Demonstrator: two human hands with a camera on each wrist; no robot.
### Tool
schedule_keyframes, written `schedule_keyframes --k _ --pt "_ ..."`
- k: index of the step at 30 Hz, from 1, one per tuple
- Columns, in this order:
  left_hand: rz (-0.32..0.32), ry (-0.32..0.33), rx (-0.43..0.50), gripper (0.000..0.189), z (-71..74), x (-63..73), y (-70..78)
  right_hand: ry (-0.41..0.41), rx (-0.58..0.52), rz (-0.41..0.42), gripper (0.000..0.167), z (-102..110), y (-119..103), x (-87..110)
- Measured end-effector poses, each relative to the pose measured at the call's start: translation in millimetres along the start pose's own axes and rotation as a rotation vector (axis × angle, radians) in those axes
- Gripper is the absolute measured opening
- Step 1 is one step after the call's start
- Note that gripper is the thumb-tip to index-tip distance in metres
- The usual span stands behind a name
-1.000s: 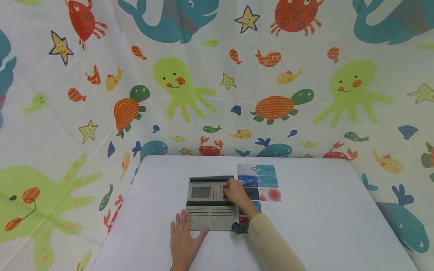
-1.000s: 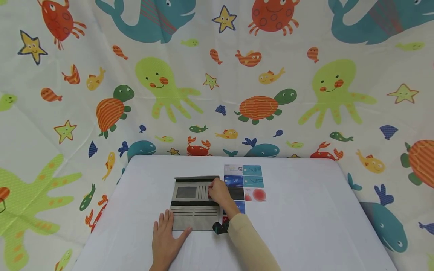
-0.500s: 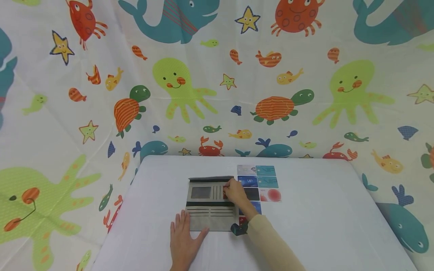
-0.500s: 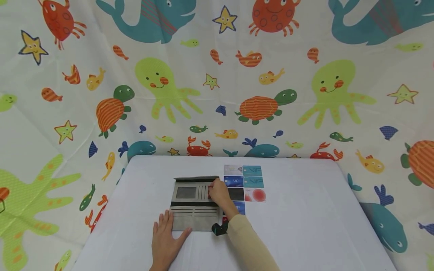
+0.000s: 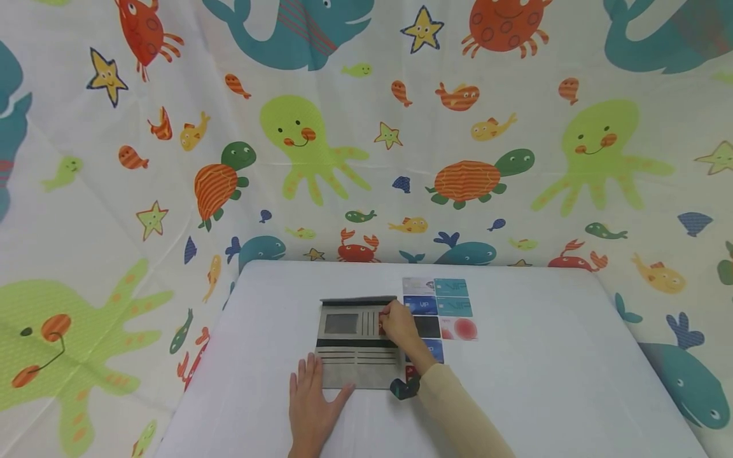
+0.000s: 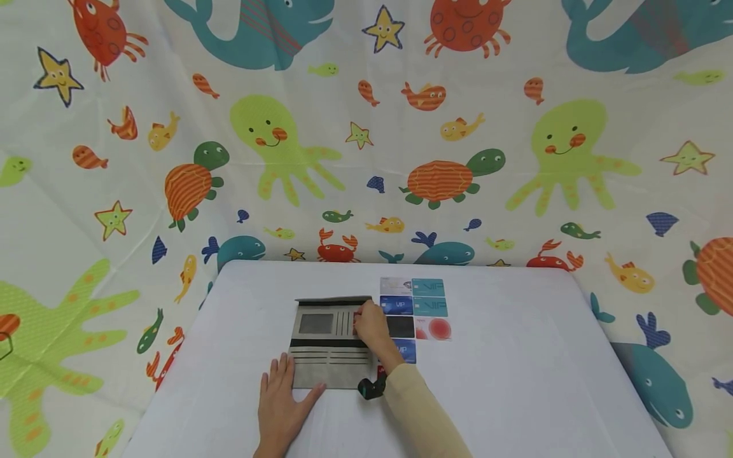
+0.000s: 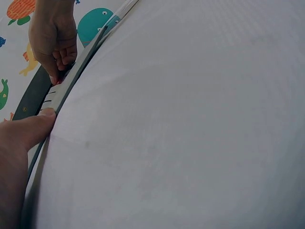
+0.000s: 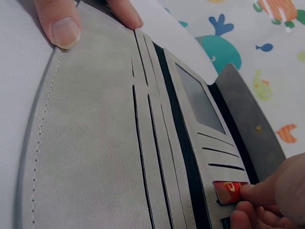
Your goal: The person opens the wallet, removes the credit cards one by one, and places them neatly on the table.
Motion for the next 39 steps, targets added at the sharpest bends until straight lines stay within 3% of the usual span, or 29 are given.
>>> schedule_keyframes --k 6,14,23,34,39 --pt "0.014 -0.014 0.013 0.105 0.5 -0.7 0.0 0.015 0.008 -0.025 0.011 0.7 2.0 1.2" --pt "-0.006 0.02 0.003 0.104 0.1 -0.2 0.8 -0.003 -0.041 -0.079 0.014 3.1 7.1 3.7" --pt "0.008 -0.023 -0.01 0.104 -0.7 -1.0 1.1 0.022 -0.068 -0.095 0.016 12.3 10.5 5.8" --pt "-0.001 -0.001 -0.01 0.104 1.5 -0.9 0.8 0.003 -0.141 -0.119 0.017 17.3 11.9 5.6" --pt "-0.007 0.024 0.0 0.104 0.1 -0.2 0.7 -0.036 -0.051 -0.073 0.022 17.1 7.6 3.6"
Point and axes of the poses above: each hand's wrist, its own x-axis away from the middle knuckle, its own z-axis out of the back of the hand, y = z × x, the point moved 3 cm from there along -x, towards the middle knuckle
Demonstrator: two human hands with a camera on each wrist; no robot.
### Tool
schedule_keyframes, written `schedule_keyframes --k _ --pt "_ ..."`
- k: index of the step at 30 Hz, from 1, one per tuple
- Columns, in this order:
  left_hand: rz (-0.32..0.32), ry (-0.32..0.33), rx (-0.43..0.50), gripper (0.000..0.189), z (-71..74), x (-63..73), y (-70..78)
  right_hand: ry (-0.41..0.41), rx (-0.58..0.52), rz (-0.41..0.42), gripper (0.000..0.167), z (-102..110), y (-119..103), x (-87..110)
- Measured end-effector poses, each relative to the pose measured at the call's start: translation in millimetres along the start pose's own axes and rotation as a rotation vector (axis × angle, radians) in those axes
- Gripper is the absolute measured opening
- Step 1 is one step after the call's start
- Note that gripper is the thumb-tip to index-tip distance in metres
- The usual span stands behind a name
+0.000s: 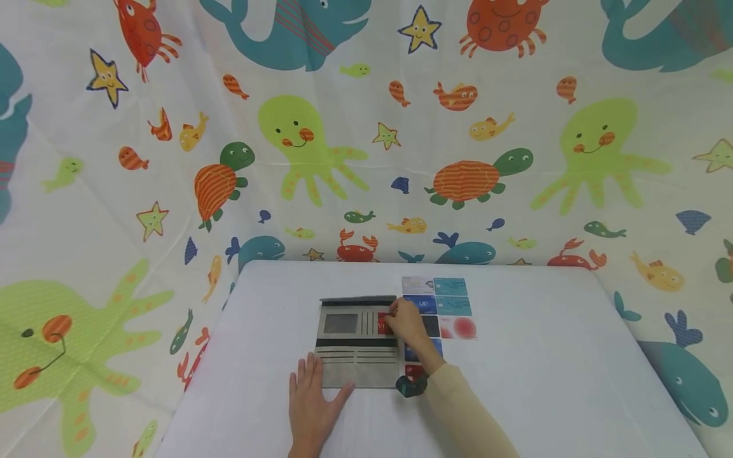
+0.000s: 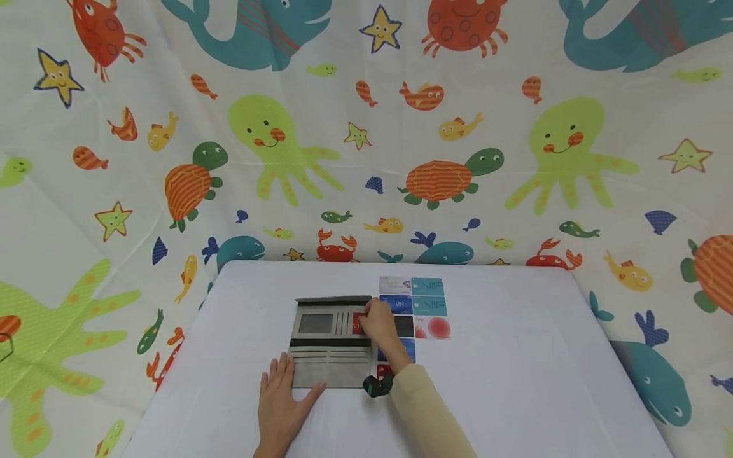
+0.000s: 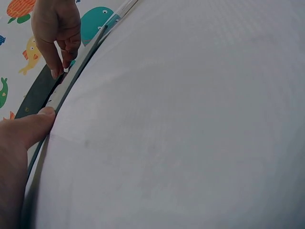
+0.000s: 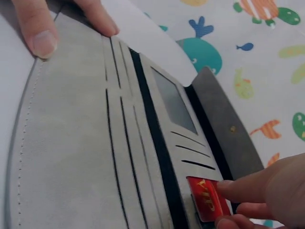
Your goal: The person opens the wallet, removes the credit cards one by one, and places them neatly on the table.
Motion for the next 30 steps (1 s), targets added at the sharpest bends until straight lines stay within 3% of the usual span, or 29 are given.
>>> schedule_keyframes --k 5,13,30 --pt "0.015 -0.025 0.003 0.104 -0.1 -1.2 -0.3 -0.041 0.026 0.012 0.029 -3.6 -2.5 -1.3" --pt "0.017 -0.035 0.002 0.103 3.1 -3.5 2.6 -0.027 0.096 -0.014 0.035 -7.0 -3.2 -5.4" --pt "0.017 -0.046 0.003 0.103 3.0 -0.8 2.1 -0.028 0.077 -0.049 0.038 -3.3 1.5 -2.5"
Point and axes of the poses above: each hand's wrist, its own x-axis away from the middle knuckle, its own z-axis out of the back of the hand, y = z × x, the point moved 3 cm from there along -x, towards the middle knuckle
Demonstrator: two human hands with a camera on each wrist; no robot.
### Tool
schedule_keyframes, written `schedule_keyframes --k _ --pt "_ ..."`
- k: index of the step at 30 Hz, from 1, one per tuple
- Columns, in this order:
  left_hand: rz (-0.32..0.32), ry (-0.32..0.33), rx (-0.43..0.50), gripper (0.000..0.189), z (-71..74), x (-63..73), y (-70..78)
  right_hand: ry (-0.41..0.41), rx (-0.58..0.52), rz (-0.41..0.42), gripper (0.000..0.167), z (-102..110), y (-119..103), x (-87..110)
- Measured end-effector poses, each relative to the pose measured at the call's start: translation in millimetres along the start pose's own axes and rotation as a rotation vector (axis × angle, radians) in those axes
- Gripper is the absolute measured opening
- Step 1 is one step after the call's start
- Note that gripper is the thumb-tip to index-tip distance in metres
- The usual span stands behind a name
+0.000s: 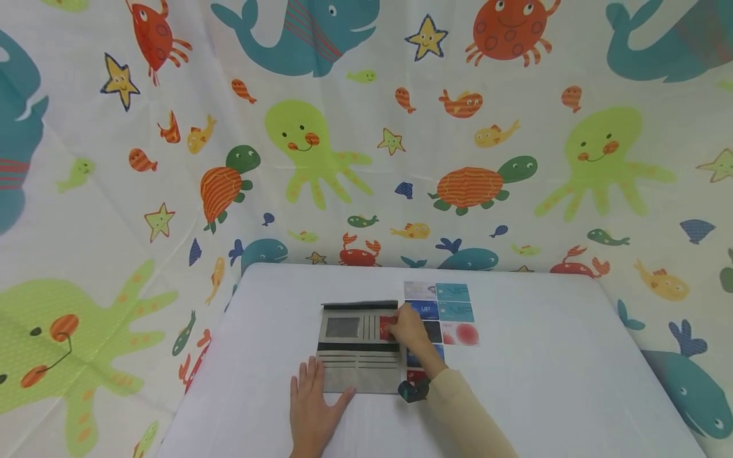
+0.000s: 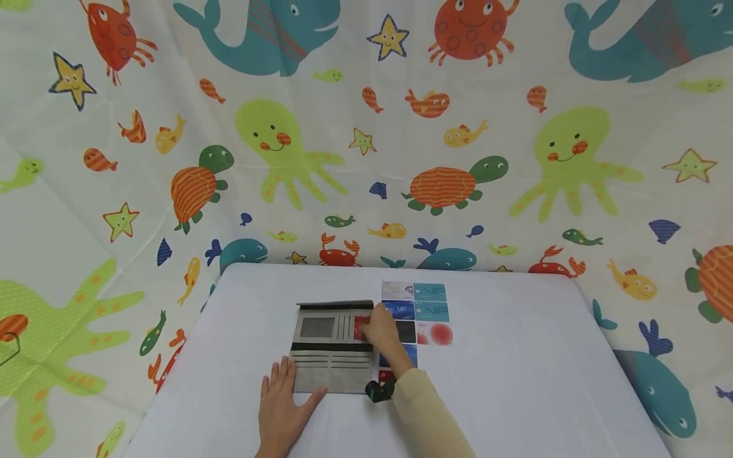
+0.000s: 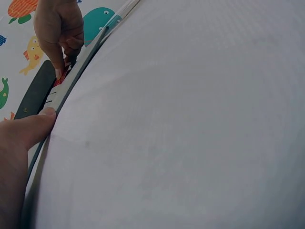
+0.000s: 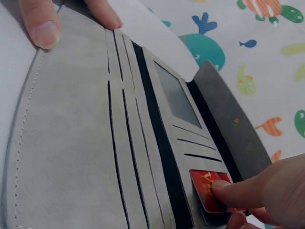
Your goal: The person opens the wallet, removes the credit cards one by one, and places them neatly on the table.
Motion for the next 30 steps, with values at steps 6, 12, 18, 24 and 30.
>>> schedule_keyframes --k 6,12,18,24,30 --pt "-0.004 -0.008 -0.003 0.102 0.3 0.1 1.4 0.019 -0.062 -0.035 0.039 -0.4 3.5 1.0" --pt "-0.002 -0.011 -0.016 0.103 -2.8 -1.6 0.6 0.033 -0.096 -0.087 0.042 3.0 5.1 1.2" --pt "-0.005 -0.007 -0.018 0.103 -3.5 -1.9 -0.1 0.027 -0.105 -0.103 0.039 9.1 7.3 2.5" --pt "-0.013 0.013 -0.014 0.102 -0.4 -0.5 -0.5 0.01 -0.139 -0.093 0.029 14.0 14.5 2.6" --pt "0.0 0.001 -0.011 0.102 0.8 0.2 0.6 -0.003 -0.158 -0.111 0.018 15.0 17.4 6.2"
Point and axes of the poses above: each hand's wrist, its own x-axis away from the middle knuckle, its own z-axis out of the back of the hand, y = z × x, the point moved 3 cm from there along -x, towards the middle knuckle
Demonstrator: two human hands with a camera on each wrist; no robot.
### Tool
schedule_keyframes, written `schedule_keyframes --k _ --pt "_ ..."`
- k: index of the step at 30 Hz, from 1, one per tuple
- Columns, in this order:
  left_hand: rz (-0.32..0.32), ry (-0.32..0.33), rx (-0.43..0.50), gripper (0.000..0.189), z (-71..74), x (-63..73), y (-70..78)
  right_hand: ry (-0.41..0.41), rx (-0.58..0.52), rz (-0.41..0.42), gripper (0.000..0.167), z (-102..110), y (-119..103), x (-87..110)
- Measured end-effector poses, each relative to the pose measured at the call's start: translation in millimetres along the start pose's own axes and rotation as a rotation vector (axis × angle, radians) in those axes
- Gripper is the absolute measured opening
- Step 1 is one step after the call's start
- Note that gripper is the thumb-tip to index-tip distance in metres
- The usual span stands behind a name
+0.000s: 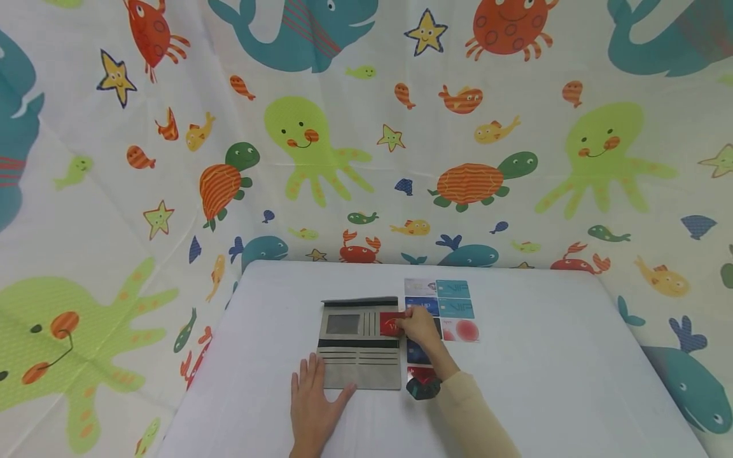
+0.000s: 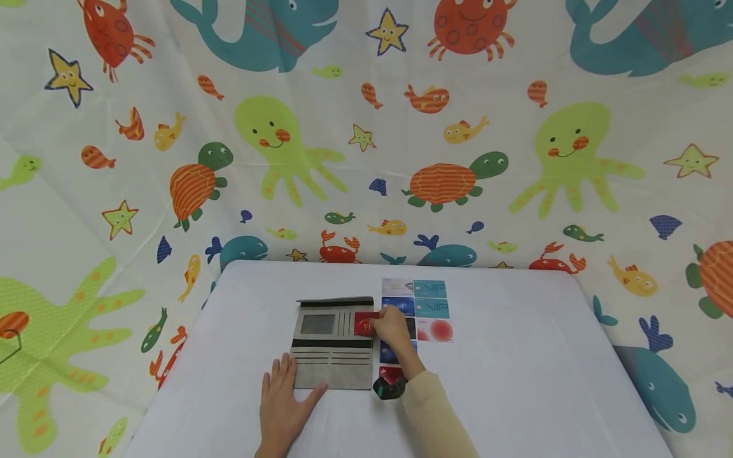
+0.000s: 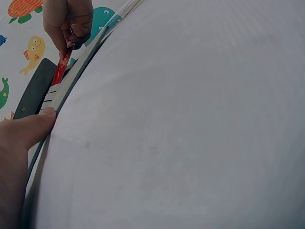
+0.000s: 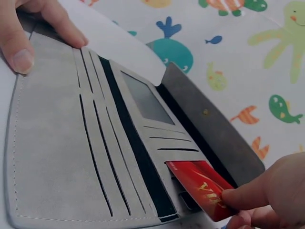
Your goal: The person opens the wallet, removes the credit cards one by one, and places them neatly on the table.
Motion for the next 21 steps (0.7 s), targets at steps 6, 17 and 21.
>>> schedule_keyframes --k 6,17,21 --pt "0.006 -0.009 -0.001 0.103 -1.1 0.3 -1.0 -0.005 0.01 -0.015 0.018 2.1 0.7 3.1" --pt "0.011 -0.012 0.0 0.104 -3.1 0.1 -1.6 0.021 0.016 -0.021 0.019 7.9 4.6 7.3" --pt "0.005 -0.006 -0.008 0.104 -2.2 -0.6 -1.5 0.045 0.011 -0.04 0.022 13.9 9.7 6.2"
Point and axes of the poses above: each hand's wrist, its own x-axis away from the middle knuckle, its own z-axis out of the back of the hand, y = z × x, the point moved 3 cm from there along -x, towards the middle knuckle
